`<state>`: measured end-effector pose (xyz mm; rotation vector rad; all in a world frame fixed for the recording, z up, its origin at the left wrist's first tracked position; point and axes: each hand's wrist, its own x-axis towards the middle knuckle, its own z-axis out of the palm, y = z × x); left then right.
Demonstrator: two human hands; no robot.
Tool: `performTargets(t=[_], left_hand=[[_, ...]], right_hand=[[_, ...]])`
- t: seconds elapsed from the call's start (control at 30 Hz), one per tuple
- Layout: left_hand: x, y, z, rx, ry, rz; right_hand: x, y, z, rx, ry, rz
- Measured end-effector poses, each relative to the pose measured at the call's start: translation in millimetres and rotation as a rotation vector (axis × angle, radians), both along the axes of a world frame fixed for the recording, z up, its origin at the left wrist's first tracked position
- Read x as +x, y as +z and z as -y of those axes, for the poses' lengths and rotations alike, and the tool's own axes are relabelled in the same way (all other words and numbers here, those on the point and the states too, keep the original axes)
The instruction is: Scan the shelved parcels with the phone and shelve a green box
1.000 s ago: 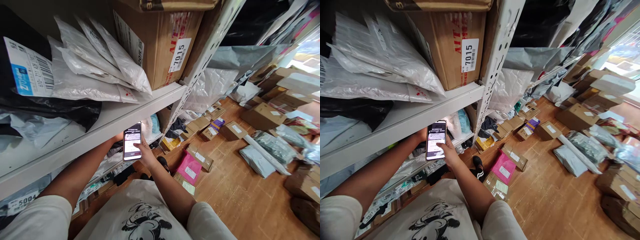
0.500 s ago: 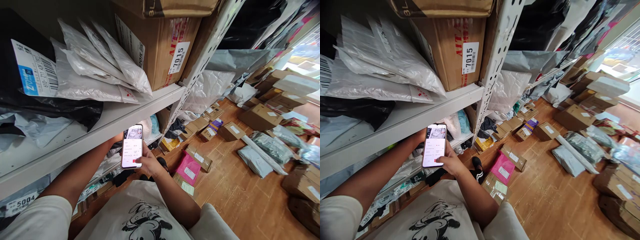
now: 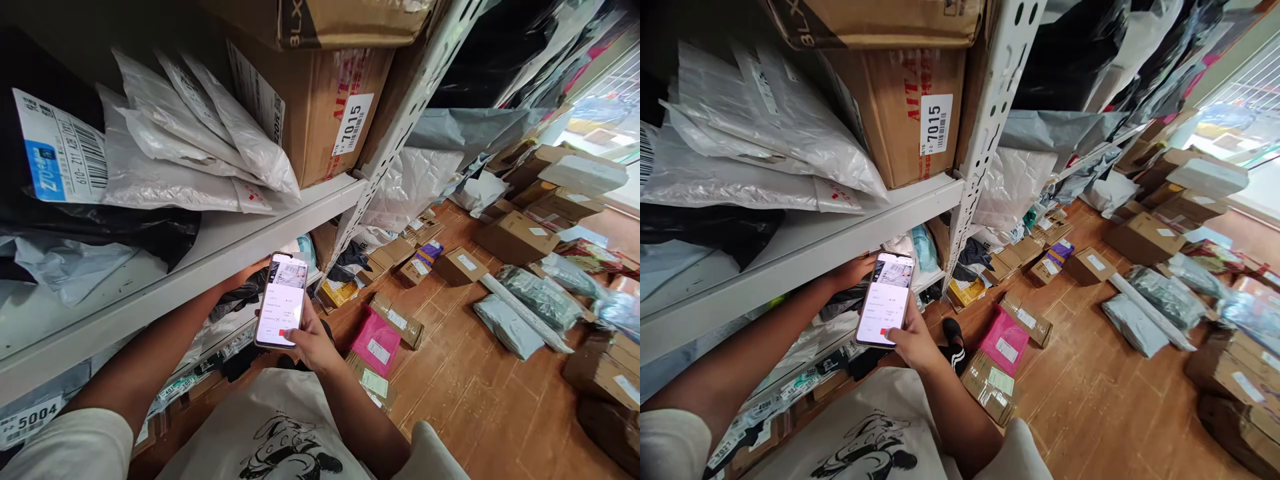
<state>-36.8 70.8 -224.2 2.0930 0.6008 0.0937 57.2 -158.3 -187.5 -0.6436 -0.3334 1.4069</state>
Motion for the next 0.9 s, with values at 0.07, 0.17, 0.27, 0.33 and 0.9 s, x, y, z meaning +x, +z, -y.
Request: performTargets(t=[0.07,0.17,0.27,0.33,0.9], left_hand=[[-4,-5.4,-8,0.142,-0.092,-0.082],[-8,-13.8,-15,0.317,-0.153,-0.196],[-9,-15.7,-15,0.375,-0.182,-0.228],[-8,-12.5,-14,0.399,-0.206,-0.244],[-6,-2.0,-7,0.421,-0.182,-0.290]], right_hand=[[7,-1.8,8,-0.022,-0.071,0.019],[18,-5.4,19,-0.075,-0.139,0.028],[24,-8.9,26,-0.088,-0.170,0.030],[24,-11.2,28,-0.093,-0.176,0.038],[14,-6.7,36,-0.136,-0.109,0.037]])
